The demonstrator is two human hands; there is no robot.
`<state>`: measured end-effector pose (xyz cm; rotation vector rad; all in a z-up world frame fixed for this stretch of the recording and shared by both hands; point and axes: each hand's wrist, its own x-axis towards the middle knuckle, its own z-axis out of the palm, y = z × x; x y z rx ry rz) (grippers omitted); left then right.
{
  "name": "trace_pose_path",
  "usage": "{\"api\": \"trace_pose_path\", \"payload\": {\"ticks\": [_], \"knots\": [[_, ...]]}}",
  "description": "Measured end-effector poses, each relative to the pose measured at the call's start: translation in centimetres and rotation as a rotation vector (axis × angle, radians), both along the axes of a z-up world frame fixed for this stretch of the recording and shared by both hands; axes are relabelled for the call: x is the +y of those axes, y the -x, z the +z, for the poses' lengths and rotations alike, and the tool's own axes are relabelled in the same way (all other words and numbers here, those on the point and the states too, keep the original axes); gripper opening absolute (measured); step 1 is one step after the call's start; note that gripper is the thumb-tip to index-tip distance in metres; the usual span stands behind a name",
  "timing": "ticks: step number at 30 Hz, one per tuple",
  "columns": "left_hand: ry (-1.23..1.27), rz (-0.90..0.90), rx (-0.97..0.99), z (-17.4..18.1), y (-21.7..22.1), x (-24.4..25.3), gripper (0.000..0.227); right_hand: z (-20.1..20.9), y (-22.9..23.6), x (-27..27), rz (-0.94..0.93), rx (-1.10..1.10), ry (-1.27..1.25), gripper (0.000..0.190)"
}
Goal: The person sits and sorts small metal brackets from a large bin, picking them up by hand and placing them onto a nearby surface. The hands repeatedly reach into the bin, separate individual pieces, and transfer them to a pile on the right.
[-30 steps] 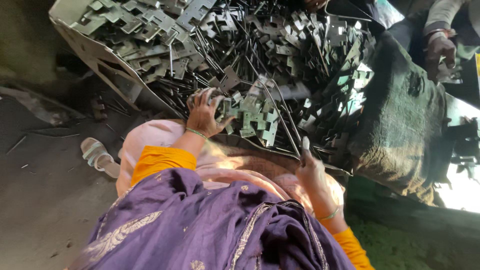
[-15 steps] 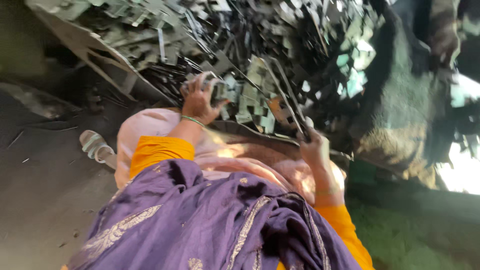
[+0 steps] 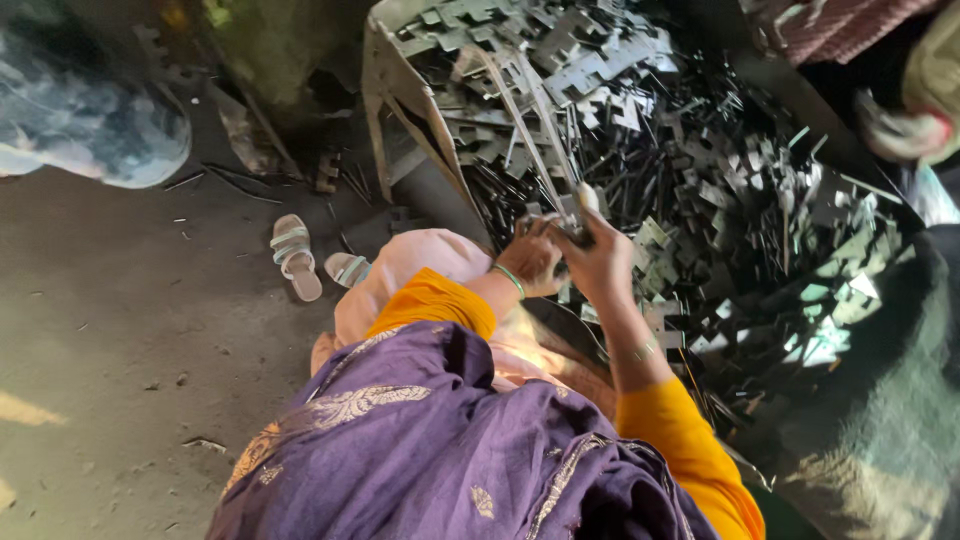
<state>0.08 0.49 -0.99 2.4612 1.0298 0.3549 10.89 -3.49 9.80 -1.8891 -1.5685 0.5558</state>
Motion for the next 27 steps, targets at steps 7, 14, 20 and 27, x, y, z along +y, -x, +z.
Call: {"api": "trace_pose_path", "payload": {"ticks": [7, 14, 20, 27], "knots": [[0.025, -0.02, 0.059, 1.0, 0.2, 2.8, 0.069, -7.1, 8.3, 9.5, 0.149, -0.372, -0.22, 0.047], [-0.078, 0.042, -0.064, -1.9, -0.1, 2.9, 0.065, -7.7, 7.6, 7.1, 0.413, -0.416, -0.101, 0.051], [-0.196, 0.037, -0.294, -2.7, -0.4, 0.9, 0.062, -2.5, -1.4, -0.6, 0.33, -0.277, -0.241, 0.038], [-0.303, 0.01, -0.453, -0.3, 0.5, 0.4, 0.073, 3.2, -18.3, -14.3, -0.284, -0.198, -0.185, 0.05]]}}
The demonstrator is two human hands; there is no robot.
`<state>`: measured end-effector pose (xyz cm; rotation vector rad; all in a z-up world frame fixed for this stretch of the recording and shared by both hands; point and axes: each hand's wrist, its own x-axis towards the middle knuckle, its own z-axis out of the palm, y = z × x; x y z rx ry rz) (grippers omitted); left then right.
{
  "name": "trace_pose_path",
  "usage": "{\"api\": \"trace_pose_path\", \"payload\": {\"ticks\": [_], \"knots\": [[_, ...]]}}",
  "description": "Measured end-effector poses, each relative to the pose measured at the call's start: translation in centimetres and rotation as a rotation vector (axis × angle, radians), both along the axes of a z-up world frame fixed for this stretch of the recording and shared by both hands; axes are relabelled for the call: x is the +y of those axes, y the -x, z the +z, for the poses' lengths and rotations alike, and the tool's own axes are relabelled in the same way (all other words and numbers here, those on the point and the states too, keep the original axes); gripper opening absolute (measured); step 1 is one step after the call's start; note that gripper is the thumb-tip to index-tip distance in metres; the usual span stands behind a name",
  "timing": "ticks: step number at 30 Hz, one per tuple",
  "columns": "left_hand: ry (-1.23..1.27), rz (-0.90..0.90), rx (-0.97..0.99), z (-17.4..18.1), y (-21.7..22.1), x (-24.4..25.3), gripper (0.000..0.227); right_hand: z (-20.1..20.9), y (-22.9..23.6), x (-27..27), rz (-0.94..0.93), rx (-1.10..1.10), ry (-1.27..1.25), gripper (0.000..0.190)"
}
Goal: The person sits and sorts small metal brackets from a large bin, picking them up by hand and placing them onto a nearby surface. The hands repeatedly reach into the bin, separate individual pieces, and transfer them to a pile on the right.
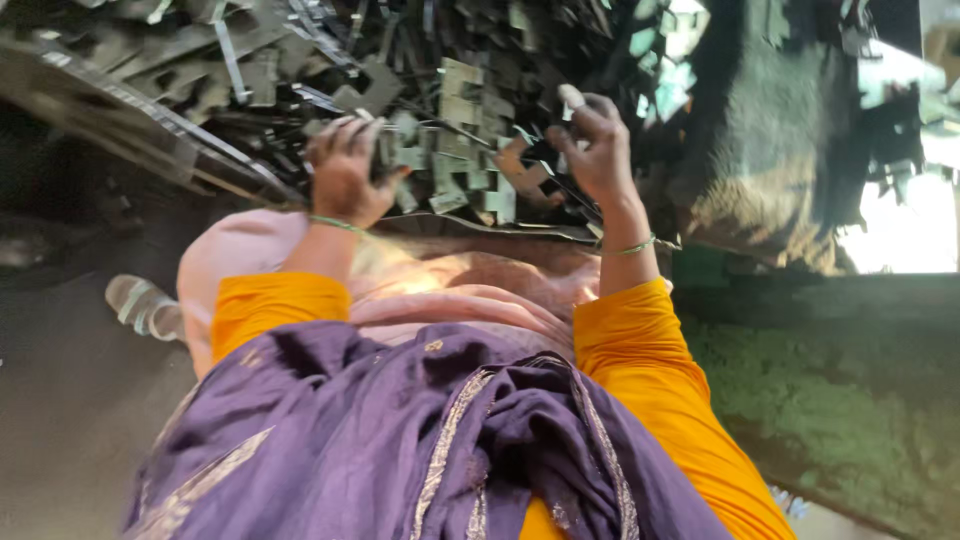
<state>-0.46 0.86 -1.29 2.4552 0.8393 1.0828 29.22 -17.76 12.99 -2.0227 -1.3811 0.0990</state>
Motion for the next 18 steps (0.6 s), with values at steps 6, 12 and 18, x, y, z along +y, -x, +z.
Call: {"api": "trace_pose_path", "payload": {"ticks": [6, 12, 18], "knots": [[0.094, 0.006, 0.123, 0.3, -1.3, 0.3, 0.073, -5.8, -5.4, -7.1, -0.229, 0.0, -0.312, 0.048], [0.137, 0.106, 0.296, 1.9, -2.7, -0.9, 0.082, -7.3, -5.7, -6.8, -0.16, -0.309, -0.036, 0.054], [0.226, 0.26, 0.367, 5.1, -4.8, -1.4, 0.073, -7.5, -4.8, -4.2, -0.14, -0.394, 0.295, 0.052]]}}
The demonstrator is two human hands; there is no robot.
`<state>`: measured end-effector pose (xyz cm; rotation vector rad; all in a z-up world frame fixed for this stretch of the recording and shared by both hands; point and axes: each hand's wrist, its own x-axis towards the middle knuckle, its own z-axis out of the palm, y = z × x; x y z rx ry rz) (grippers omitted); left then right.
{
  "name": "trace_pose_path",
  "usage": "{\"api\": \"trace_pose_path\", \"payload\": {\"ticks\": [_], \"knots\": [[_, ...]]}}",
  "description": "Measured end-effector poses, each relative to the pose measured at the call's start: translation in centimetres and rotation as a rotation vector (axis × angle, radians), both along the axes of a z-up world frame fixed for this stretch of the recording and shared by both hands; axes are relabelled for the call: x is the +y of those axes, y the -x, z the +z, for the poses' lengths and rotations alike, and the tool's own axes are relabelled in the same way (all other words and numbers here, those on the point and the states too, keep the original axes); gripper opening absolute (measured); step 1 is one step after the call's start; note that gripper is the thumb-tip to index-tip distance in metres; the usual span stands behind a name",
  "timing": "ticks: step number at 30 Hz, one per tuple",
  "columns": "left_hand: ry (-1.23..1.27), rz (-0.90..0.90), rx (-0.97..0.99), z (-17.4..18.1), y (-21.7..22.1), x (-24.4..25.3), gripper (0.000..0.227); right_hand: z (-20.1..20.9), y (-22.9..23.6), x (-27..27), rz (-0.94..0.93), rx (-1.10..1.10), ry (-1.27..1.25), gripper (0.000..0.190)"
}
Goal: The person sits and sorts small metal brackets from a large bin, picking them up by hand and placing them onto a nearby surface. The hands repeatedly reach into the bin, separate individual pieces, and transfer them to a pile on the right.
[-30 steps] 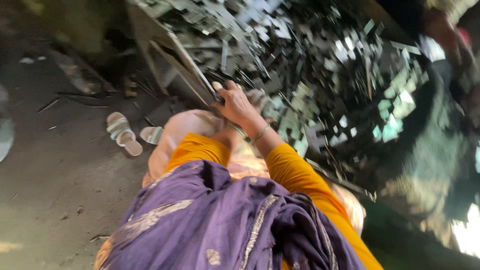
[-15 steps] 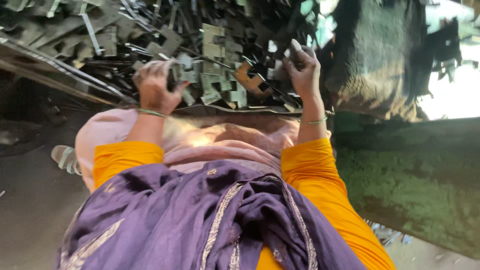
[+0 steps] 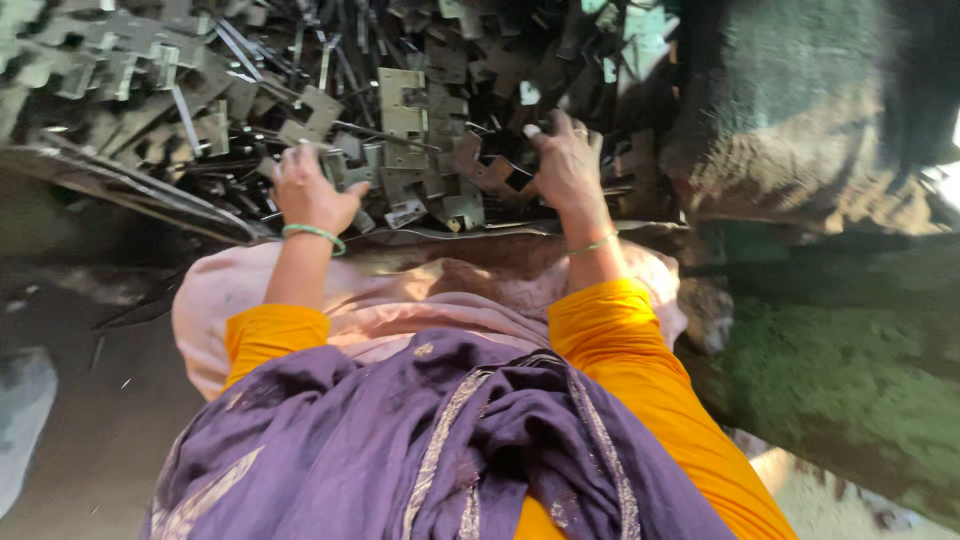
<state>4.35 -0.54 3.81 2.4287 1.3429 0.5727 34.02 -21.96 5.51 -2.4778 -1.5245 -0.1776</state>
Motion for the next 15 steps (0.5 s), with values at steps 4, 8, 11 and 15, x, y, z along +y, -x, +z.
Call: {"api": "trace_pose_path", "payload": {"ticks": [4, 8, 11, 15], "knots": [[0.205, 0.027, -0.059, 1.8, -0.6, -0.4, 0.067, -0.5, -1.1, -0.1, -0.008, 0.112, 0.023, 0.052], [0.109, -0.021, -0.252, 3.2, -0.9, -0.2, 0.053, -0.2, -1.2, -1.1, 0.046, 0.112, -0.008, 0.053], [0.089, -0.072, -0.42, 3.9, -0.7, 0.9, 0.042, 0.4, -0.9, -1.5, 0.137, 0.109, -0.213, 0.057], [-0.15, -0.137, -0.62, 3.9, 1.5, 3.3, 0.023, 0.5, -2.0, -1.8, 0.196, 0.483, -0.62, 0.047]]}}
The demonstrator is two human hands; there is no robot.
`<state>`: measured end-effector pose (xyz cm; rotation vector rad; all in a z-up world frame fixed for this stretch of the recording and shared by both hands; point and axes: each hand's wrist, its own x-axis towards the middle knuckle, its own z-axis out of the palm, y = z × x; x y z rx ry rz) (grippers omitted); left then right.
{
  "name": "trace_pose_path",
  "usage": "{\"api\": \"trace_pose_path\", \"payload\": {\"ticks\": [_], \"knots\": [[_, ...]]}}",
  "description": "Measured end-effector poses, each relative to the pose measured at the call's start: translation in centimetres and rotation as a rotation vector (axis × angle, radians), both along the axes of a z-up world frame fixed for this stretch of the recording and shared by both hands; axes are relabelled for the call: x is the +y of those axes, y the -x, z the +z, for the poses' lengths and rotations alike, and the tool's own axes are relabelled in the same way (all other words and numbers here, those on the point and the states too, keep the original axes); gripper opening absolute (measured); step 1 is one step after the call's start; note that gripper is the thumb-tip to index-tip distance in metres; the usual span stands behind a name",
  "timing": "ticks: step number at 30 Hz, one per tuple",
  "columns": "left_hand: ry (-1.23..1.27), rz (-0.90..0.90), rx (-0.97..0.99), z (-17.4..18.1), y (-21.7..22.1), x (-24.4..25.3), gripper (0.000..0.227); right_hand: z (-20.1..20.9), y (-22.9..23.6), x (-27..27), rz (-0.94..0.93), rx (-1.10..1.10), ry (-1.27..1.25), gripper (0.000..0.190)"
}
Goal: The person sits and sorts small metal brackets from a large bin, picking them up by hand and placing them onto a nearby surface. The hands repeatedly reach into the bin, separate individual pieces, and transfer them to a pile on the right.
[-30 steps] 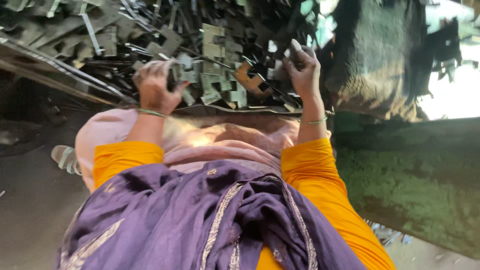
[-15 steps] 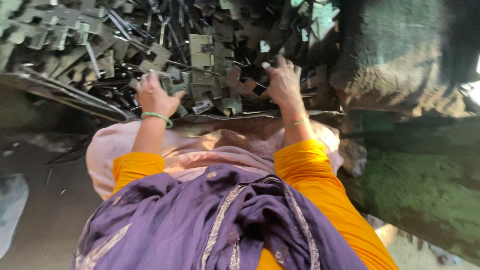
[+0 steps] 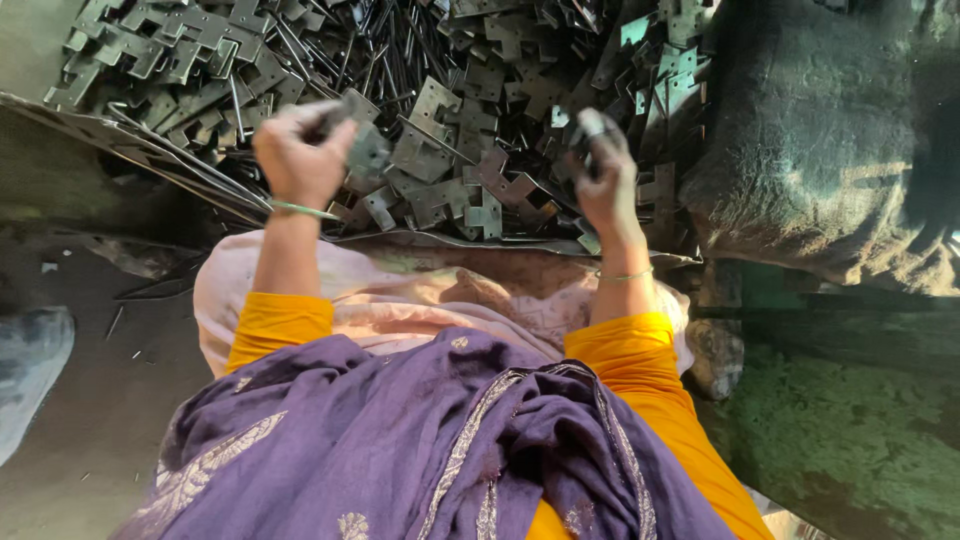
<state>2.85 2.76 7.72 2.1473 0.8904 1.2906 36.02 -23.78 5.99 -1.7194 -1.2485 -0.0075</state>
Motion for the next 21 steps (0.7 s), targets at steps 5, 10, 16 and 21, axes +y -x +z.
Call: {"api": "trace_pose_path", "payload": {"ticks": [5, 10, 16, 21], "knots": [[0.787, -0.215, -1.153, 0.1, 2.6, 2.3, 0.032, -1.1, -3.0, -0.5, 0.09, 1.216, -0.523, 0.023], [1.137, -0.503, -1.666, 1.6, 1.9, 2.0, 0.053, -2.3, -3.2, 0.2, -0.017, 1.898, -0.585, 0.029], [0.809, -0.421, -0.349, -0.5, -4.7, -0.1, 0.043, -2.4, -1.9, 0.3, 0.08, 1.677, -0.462, 0.02], [-0.334, -0.06, 0.632, -4.1, -8.6, -0.1, 0.038, -1.2, -1.4, -0.1, 0.244, 1.436, -0.395, 0.015]]}}
